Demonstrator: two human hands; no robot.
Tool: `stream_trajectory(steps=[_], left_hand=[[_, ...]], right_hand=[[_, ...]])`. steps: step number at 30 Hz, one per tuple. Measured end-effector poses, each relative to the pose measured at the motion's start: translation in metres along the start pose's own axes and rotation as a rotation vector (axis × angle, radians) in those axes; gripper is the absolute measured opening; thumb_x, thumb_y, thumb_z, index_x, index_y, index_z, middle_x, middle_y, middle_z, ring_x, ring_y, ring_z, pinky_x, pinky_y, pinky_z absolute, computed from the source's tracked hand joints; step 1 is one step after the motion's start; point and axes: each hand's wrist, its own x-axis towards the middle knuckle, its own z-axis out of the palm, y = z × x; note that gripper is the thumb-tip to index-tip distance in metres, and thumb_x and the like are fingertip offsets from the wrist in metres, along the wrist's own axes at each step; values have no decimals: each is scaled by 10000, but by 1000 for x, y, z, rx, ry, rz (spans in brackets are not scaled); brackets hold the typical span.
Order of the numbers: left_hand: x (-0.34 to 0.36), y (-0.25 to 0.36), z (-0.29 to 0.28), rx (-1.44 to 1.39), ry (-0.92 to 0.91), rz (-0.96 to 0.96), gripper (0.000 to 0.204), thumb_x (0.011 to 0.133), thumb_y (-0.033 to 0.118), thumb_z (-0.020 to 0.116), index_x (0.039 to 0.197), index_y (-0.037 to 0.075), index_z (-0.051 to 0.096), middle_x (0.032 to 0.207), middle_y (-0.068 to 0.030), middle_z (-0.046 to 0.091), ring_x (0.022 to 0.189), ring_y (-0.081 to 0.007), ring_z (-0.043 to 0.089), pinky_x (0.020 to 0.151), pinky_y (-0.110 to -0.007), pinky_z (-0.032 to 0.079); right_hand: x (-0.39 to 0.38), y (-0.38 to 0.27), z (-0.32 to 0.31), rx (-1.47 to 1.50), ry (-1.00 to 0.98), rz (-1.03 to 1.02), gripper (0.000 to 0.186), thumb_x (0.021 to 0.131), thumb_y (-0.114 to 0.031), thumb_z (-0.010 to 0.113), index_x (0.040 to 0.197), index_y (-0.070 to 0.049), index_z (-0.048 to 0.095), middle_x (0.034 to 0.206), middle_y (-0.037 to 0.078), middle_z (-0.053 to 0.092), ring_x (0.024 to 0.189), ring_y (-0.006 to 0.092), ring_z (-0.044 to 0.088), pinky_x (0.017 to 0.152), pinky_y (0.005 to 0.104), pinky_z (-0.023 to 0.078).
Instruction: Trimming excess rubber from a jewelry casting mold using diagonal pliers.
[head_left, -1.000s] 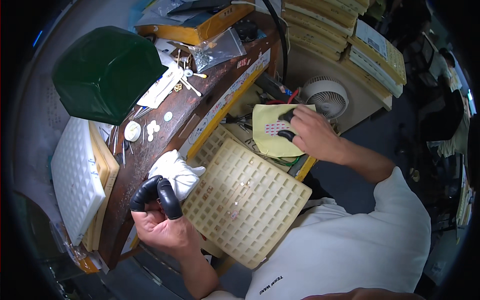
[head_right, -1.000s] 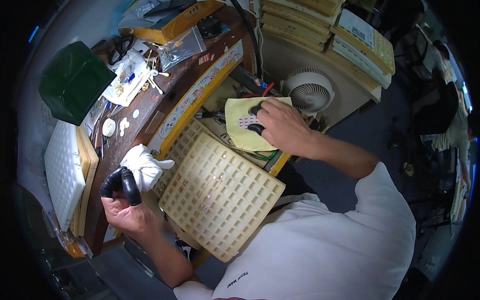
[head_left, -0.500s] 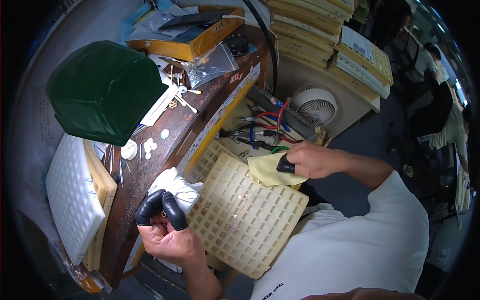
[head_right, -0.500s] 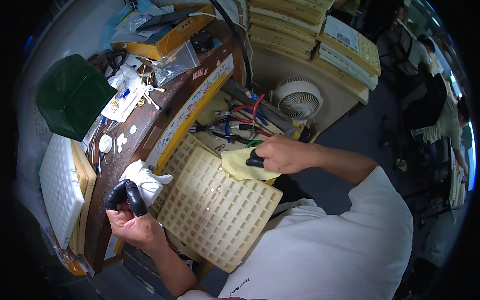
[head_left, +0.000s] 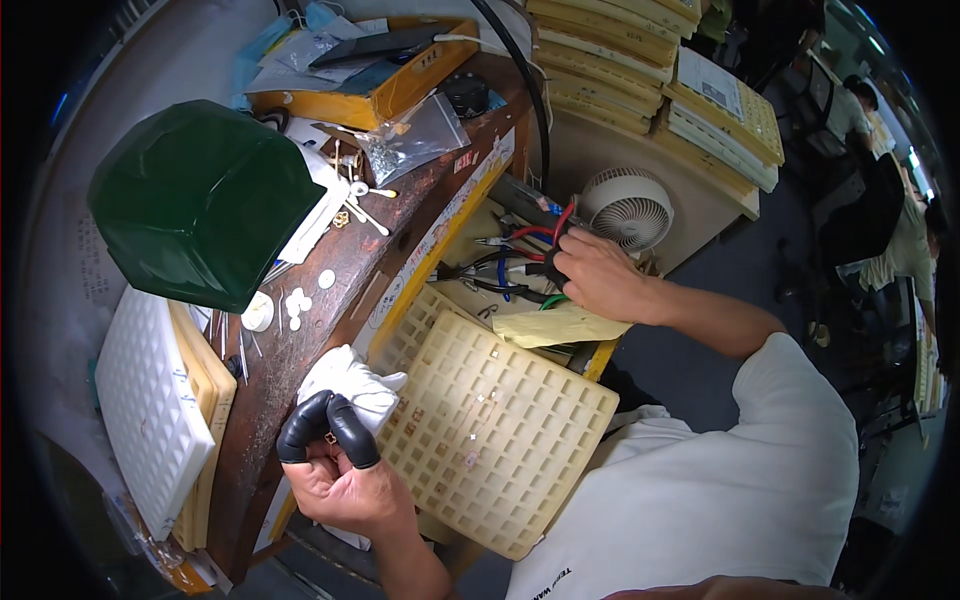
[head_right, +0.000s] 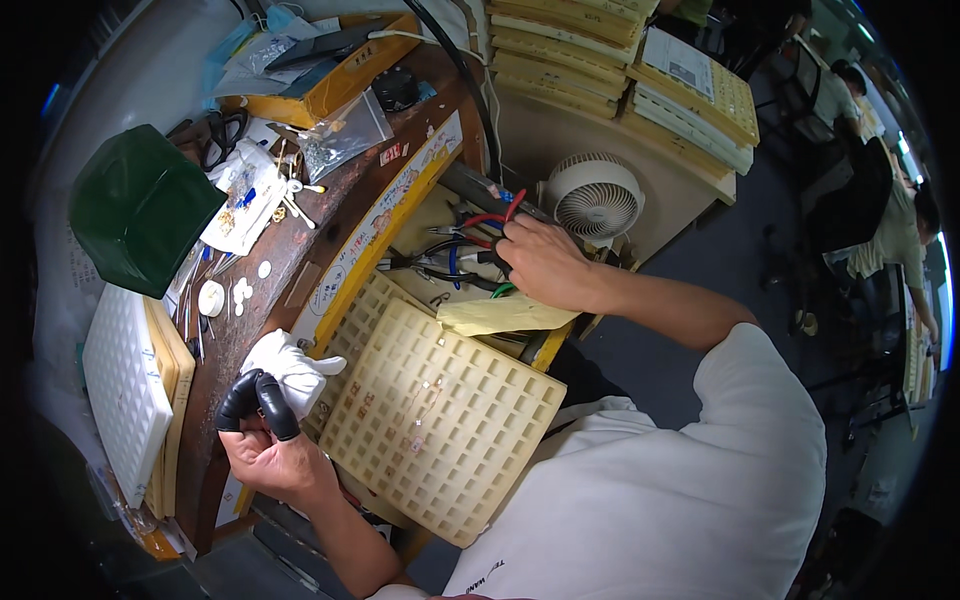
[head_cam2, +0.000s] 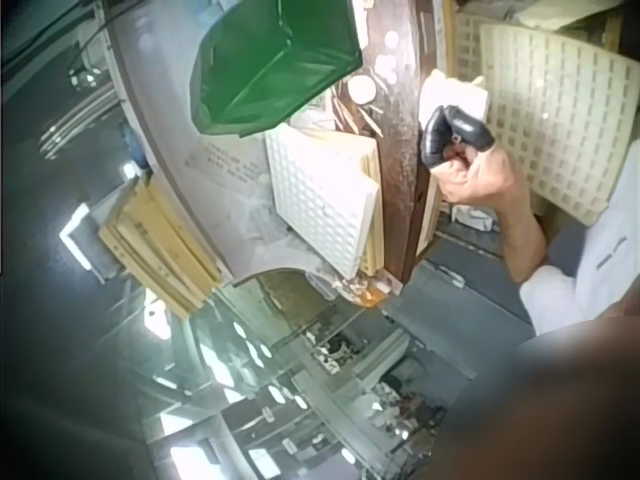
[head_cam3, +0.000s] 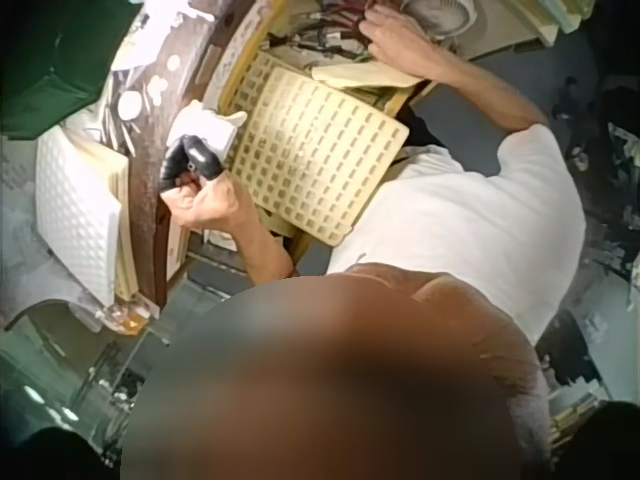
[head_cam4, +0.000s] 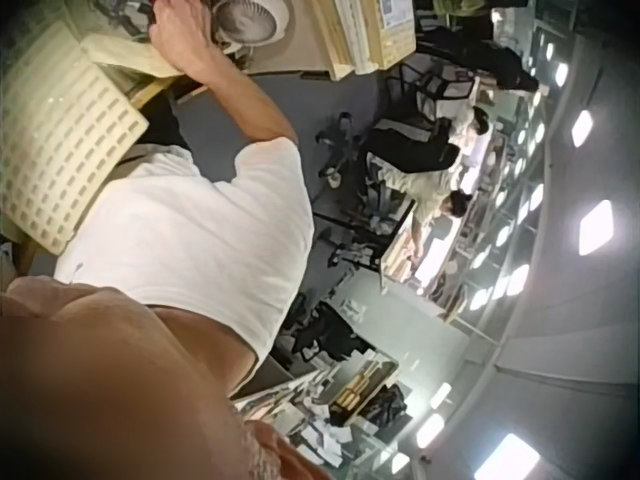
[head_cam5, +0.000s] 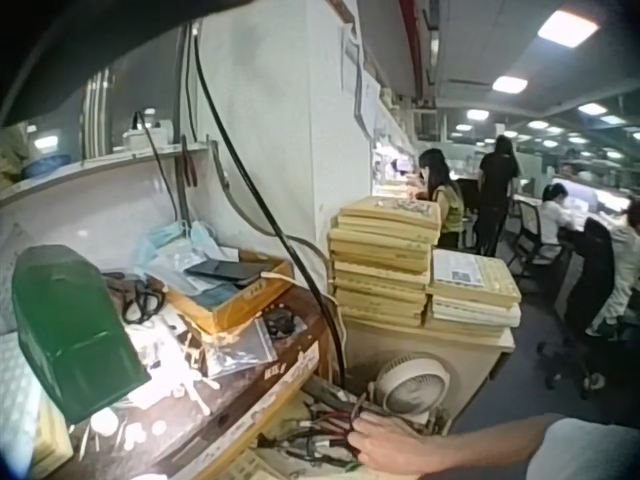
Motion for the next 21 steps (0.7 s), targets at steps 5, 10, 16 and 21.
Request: stream_trajectory(steps=[5,10,16,21], left_hand=[[0,0,1,68,2,31,206,958,70,697,1070,-84,617,950,-88,671,836,-106,597,787,-252,499],[0,-1,2,50,-1,10,218,956,78,702,1068,-87,614,948,-90,669,839,-114,598,791,-254,500],[-1,-1,1,23,-5,13,217,957,64,694,1075,-93,604,966,-108,673,864,-121,613,807,-254,503],[0,-3,3,10,-1,18,203,953,50,694,1070,-90,607,963,-109,674,845,-122,616,787,-252,508]], right_hand=[[52,17,13,-73,149,-160,160,709,6,681,857,9,620,964,185,613,984,377,607,873,443,507],[85,24,12,-164,25,-98,169,710,-37,698,866,22,669,835,226,686,848,405,687,714,482,549],[79,24,3,-157,-8,-63,170,721,-57,697,872,22,685,824,225,699,815,408,699,690,493,552],[60,12,-5,-124,20,-41,167,762,-81,672,892,21,658,892,209,692,845,421,684,724,497,546]])
